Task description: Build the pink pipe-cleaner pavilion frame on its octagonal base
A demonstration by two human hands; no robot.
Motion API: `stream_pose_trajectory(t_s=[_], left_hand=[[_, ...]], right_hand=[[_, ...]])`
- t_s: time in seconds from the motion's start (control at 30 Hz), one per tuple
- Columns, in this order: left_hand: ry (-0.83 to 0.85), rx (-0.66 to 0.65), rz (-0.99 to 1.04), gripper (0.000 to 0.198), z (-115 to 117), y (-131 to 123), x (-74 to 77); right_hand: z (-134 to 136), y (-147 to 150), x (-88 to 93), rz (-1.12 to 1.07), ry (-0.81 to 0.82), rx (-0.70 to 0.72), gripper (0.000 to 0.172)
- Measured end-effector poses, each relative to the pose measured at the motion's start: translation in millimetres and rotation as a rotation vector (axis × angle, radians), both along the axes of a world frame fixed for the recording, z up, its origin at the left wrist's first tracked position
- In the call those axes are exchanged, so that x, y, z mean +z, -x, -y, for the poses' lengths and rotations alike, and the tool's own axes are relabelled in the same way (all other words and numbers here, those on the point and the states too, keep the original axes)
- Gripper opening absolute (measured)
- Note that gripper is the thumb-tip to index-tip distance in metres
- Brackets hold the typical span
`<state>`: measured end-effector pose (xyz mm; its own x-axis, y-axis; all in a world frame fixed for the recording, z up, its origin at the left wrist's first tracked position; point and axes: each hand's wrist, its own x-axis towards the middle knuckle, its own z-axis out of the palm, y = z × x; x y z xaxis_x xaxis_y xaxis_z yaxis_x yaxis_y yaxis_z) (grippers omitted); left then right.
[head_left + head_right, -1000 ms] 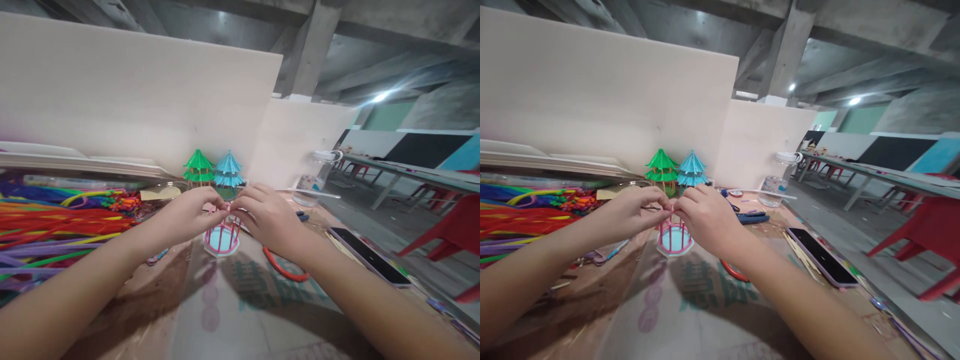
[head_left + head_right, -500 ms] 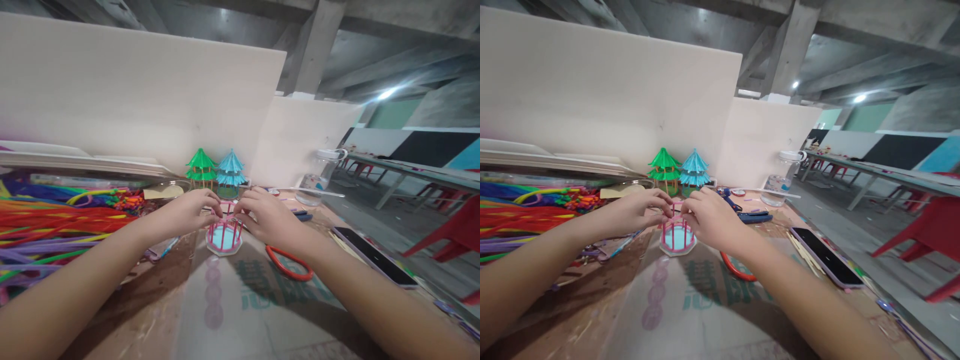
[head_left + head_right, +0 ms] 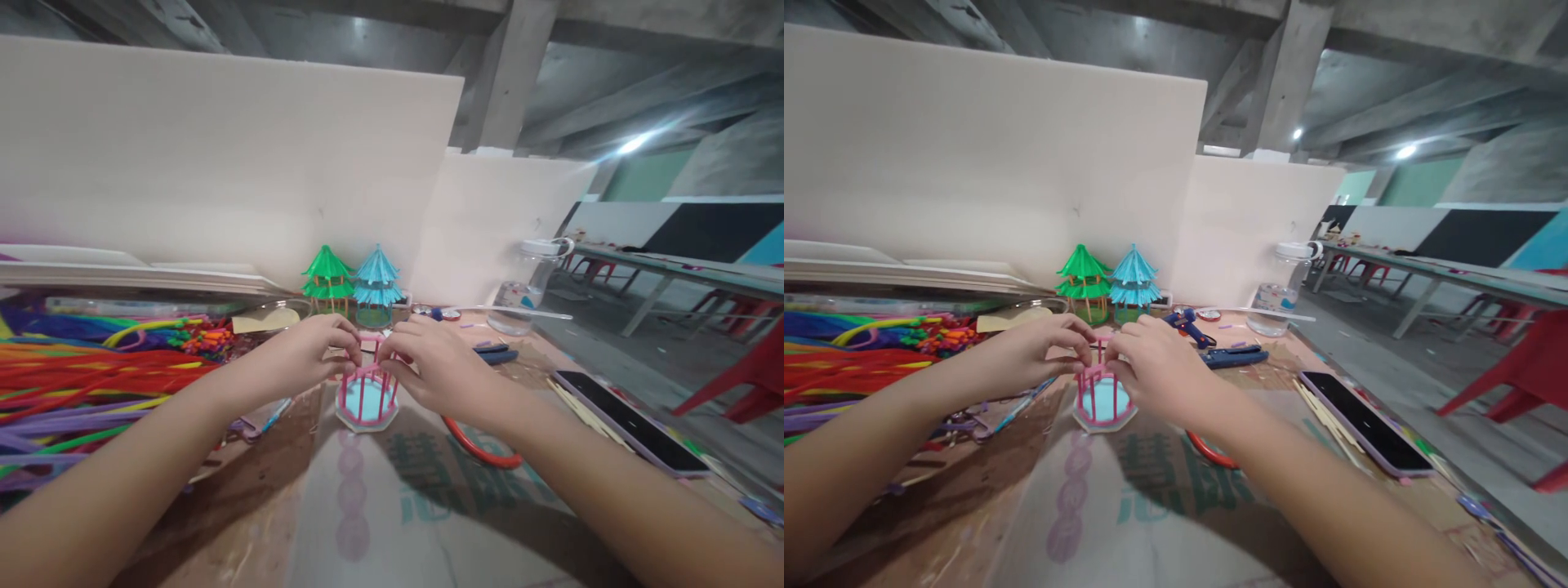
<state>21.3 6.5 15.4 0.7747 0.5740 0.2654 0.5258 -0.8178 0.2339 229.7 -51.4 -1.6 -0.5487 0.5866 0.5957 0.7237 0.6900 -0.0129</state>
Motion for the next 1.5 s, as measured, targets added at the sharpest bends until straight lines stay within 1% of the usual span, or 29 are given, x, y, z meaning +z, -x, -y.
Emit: stream_pose_trajectory(t_s=[0.2,0.4,0.57,0.73,0.83,1.0,1.17,1.27,1.4,1.47,1.5], left_hand=[[0.022,-0.006,0.001,0.015,-0.1,0.3,-2.0],[0.057,0.005,0.0,0.016,2.2,-0.8,0.0],[0.042,0.012,-0.003,0.016,3.8,-1.5,0.7],[0.028,0.019,0.004,0.016,3.6,-1.5,-1.4],[0.03,0.021,0.003,0.015,3.8,-1.8,-0.8],[0.033,0.006,-0.008,0.015,5.2,-2.9,1.8],[0.019,-0.01,-0.001,0.016,5.9,-2.9,1.6],[0.004,-0.016,-0.009,0.015,3.6,-0.9,0.9],[0.011,-0.044,-0.028,0.018,-0.2,2.8,0.2],[0.02,-0.055,-0.022,0.019,-1.0,3.8,-0.4],[0.02,-0.054,-0.017,0.02,-1.2,4.0,-0.7]], right_hand=[[1.0,1.8,-0.2,0.001,0.0,0.004,0.014],[0.7,3.8,-1.1,0.008,0.004,-0.008,0.011],[0.5,4.1,-1.6,0.024,-0.006,0.0,0.009],[0.7,4.4,-3.9,0.056,-0.048,0.023,0.013],[1.6,4.5,-4.0,0.05,-0.041,-0.007,0.014],[2.4,5.7,-3.4,0.056,-0.012,0.002,0.014],[0.0,4.1,-4.1,0.042,-0.023,0.005,0.016],[2.9,-0.3,5.4,-0.024,0.012,-0.024,0.017],[11.7,-5.7,21.7,-0.203,0.128,-0.084,0.02],[15.7,-6.9,19.4,-0.295,0.184,-0.081,0.022],[17.5,-7.1,13.9,-0.348,0.207,-0.074,0.023]])
